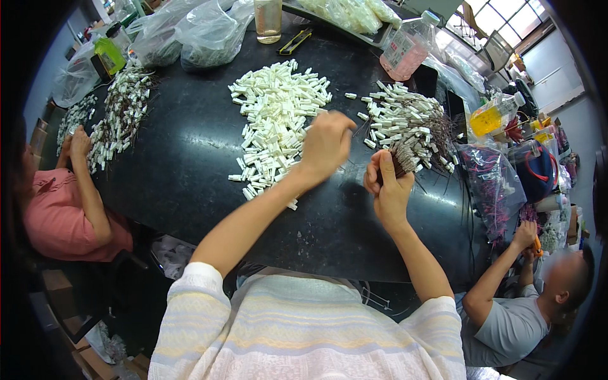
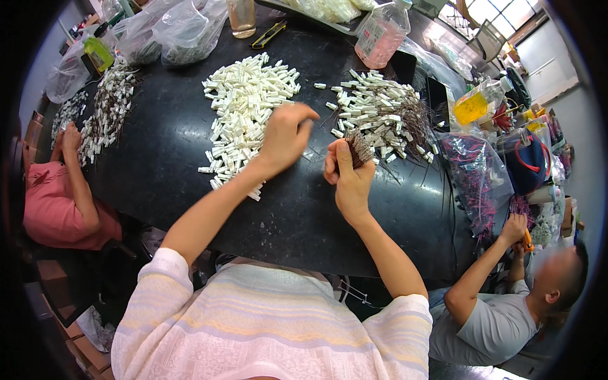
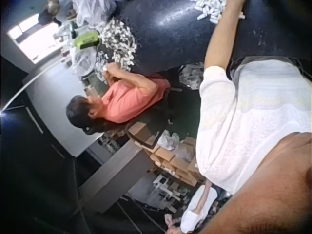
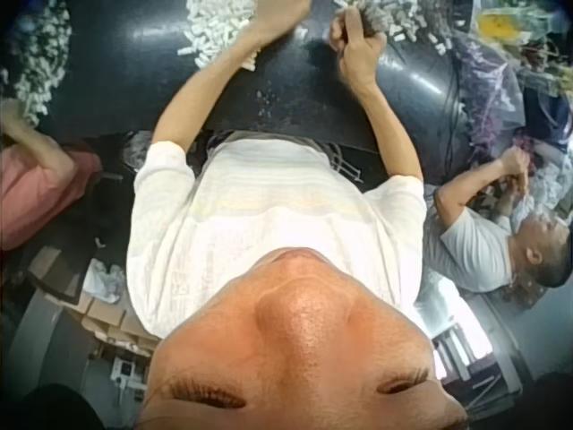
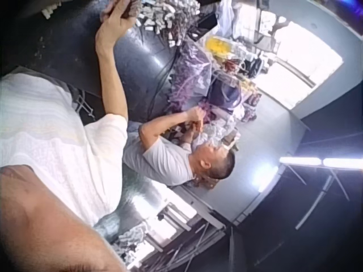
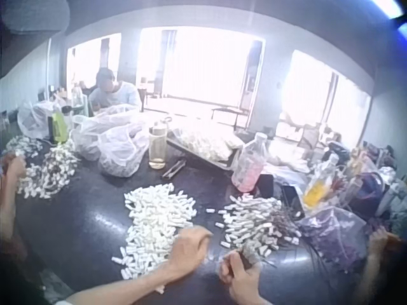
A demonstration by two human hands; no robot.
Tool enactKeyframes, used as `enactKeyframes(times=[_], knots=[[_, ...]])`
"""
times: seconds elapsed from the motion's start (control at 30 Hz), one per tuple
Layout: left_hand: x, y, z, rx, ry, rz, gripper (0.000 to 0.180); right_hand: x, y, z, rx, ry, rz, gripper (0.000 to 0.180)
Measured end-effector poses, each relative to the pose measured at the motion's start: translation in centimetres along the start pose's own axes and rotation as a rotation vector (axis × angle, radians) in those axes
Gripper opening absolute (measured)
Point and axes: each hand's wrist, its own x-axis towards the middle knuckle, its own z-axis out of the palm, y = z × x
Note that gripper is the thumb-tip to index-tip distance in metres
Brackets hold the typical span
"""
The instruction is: The person slides white plastic sleeves onto wire ends by hand.
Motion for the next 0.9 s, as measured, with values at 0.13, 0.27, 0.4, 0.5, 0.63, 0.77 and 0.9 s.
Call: enactKeyframes(times=[0.13, 0.27, 0.4, 0.5, 0.63, 0.77, 0.9], knots=[[1.7, -3.4, -0.2, 0.578, -0.276, 0.048, 0.009, 0.3, 0.9, -1.8, -0.081, -0.016, 0.099, 0.014], [1.3, -3.9, -0.7, 0.549, -0.331, 0.14, 0.008, 0.1, 0.9, -2.4, -0.097, -0.017, 0.179, 0.005], [-0.6, -1.1, -2.3, 0.318, -0.24, 0.196, 0.008, 0.2, 0.8, -2.7, -0.083, -0.018, 0.241, 0.005], [-2.0, 2.0, -3.6, -0.172, -0.406, -0.318, 0.004, -0.1, 0.9, -2.7, -0.134, 0.004, 0.249, 0.008], [-2.9, 2.1, -4.1, -0.738, -0.433, -0.664, 0.011, -0.1, 0.8, -2.9, -0.141, -0.018, 0.197, 0.01], [-3.4, 1.7, -4.0, -0.792, -0.388, -0.691, 0.018, 0.0, 1.0, -2.8, -0.168, -0.049, 0.204, 0.009], [-4.0, 1.2, -3.7, -0.734, -0.374, -0.616, 0.019, 0.0, 0.8, -2.8, -0.188, -0.056, 0.24, 0.008]])
